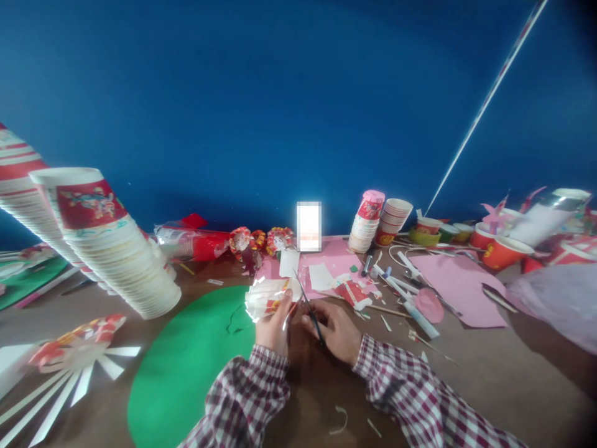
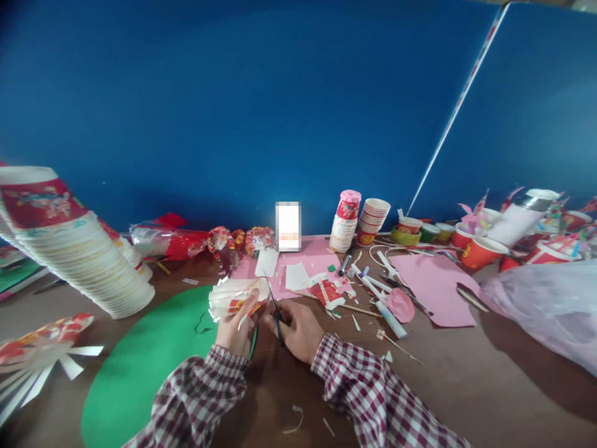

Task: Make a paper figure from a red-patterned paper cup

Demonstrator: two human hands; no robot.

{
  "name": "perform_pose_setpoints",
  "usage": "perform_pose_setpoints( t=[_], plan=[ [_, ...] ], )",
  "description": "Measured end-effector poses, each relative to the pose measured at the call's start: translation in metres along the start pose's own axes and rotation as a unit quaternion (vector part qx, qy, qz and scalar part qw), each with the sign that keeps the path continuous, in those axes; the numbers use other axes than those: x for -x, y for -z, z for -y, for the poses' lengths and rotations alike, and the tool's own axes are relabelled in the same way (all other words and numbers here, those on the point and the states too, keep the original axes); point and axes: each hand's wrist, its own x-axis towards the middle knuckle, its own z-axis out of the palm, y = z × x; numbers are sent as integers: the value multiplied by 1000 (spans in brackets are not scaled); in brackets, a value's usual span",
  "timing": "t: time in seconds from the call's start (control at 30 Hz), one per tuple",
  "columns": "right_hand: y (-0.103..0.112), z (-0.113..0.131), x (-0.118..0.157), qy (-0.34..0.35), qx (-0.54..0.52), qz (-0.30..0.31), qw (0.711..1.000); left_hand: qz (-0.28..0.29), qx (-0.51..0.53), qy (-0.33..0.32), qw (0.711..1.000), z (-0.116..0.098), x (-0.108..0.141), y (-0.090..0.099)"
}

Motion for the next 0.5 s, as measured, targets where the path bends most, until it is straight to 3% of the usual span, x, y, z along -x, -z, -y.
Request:
perform_pose_setpoints(
  t=[0.3,0.5],
  plan=[
    [2,0,1,3,63,-9,998,-4,7,-8,1000,6,-4,2],
    [2,2,1,8,49,-7,999,-7,-5,-19,1000,7,-6,4]
  ],
)
